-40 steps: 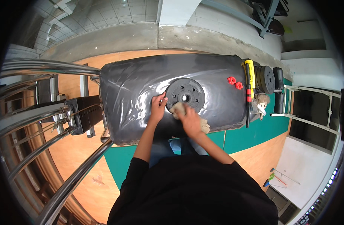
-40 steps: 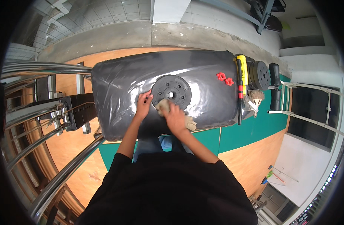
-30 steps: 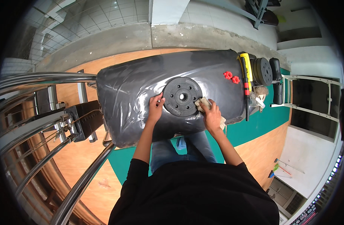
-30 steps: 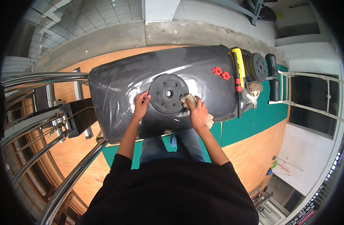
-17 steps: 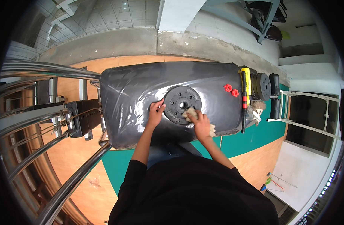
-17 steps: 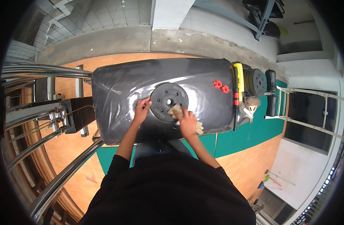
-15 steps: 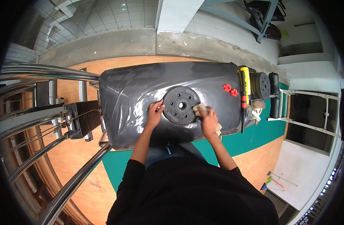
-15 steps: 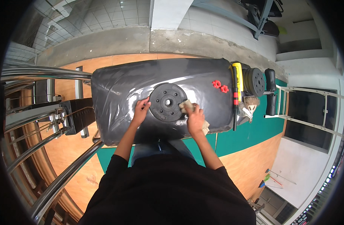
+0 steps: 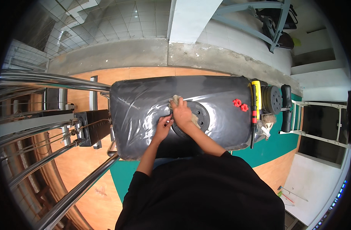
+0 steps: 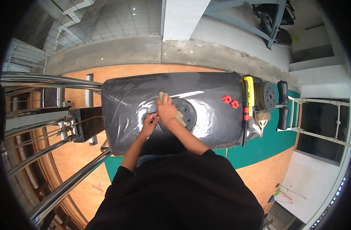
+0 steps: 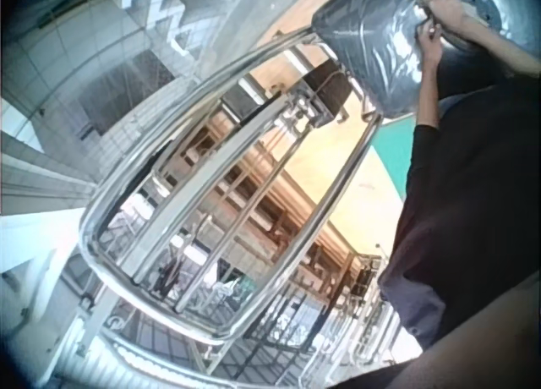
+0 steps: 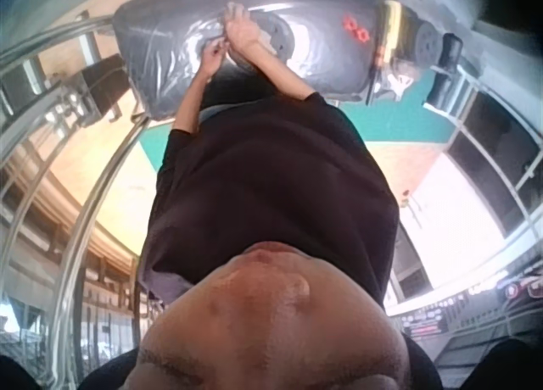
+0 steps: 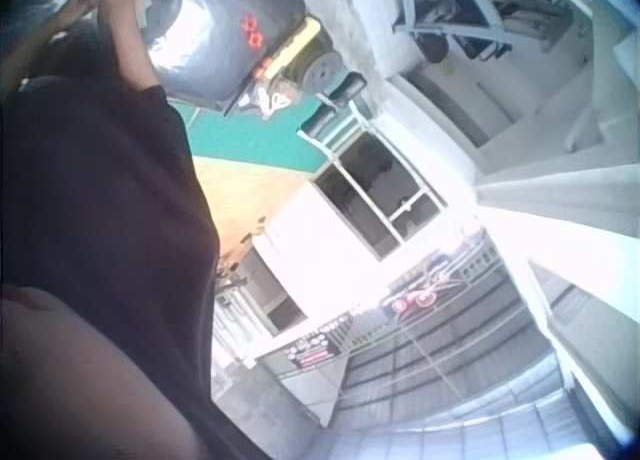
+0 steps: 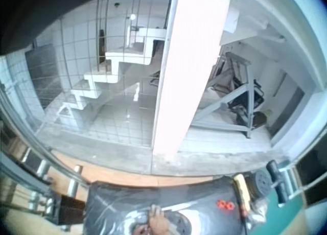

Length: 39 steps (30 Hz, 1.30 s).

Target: The person wipes a weight plate with a cloth, then places it on a barbell. They repeat this with a second weight plate and secure both plates with red collars. The person then lifts and adjusts the assembled barbell on a padded bench.

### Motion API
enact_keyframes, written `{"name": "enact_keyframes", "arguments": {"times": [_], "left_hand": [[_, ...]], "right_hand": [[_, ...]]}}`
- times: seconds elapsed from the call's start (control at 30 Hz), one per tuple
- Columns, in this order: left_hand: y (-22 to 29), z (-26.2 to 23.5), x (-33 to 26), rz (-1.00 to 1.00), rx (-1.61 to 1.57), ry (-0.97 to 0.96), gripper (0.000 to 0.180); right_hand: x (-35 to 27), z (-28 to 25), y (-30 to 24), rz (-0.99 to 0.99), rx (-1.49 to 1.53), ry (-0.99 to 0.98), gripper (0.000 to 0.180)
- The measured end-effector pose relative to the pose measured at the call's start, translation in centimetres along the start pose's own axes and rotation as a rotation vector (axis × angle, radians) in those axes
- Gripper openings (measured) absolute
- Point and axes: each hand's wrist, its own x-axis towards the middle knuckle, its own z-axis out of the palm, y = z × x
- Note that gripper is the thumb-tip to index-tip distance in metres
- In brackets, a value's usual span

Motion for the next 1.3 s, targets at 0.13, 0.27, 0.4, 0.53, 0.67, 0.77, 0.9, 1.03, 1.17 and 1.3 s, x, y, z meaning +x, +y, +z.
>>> {"name": "enact_keyframes", "arguments": {"times": [0.13, 0.27, 0.4, 0.53, 0.67, 0.77, 0.9, 1.03, 1.17, 1.3], "left_hand": [[0.9, -0.1, -0.3, -0.037, -0.017, -0.012, 0.035], [1.6, 0.5, -0.1, -0.048, 0.043, -0.002, 0.035], [1.1, 1.1, 0.2, -0.038, 0.169, -0.003, 0.035], [1.3, 1.2, 0.4, -0.03, 0.216, 0.001, 0.034], [1.3, 1.3, 0.3, -0.002, 0.174, 0.03, 0.033], [1.9, 1.4, 0.2, -0.008, 0.171, 0.028, 0.032], [1.8, 1.3, 0.2, -0.019, 0.174, 0.04, 0.032], [1.2, 1.9, -0.1, 0.069, 0.21, 0.136, 0.027], [1.5, 1.6, -0.9, 0.107, 0.197, 0.226, 0.023], [-1.2, 1.4, -1.3, -0.059, -0.037, 0.163, 0.027]], "right_hand": [[-4.1, -1.6, 5.7, 0.077, -0.018, 0.079, 0.043], [-9.0, -3.5, 9.8, 0.207, -0.06, -0.012, 0.045], [-12.1, -4.8, 9.9, 0.322, -0.1, -0.148, 0.043], [-13.8, -5.8, 13.3, 0.495, -0.054, -0.462, 0.039], [-13.7, -7.6, 15.9, 0.439, 0.015, -0.129, 0.045], [-12.9, -8.3, 16.3, 0.361, 0.086, 0.027, 0.051], [-12.0, -6.5, 15.6, 0.281, -0.16, 0.075, 0.056], [-11.6, -5.6, 14.2, 0.136, 0.135, 0.19, 0.044], [-7.4, -3.1, 12.3, 0.134, 0.36, 0.099, 0.053], [-4.3, -0.7, 11.9, 0.336, 0.428, -0.098, 0.083]]}}
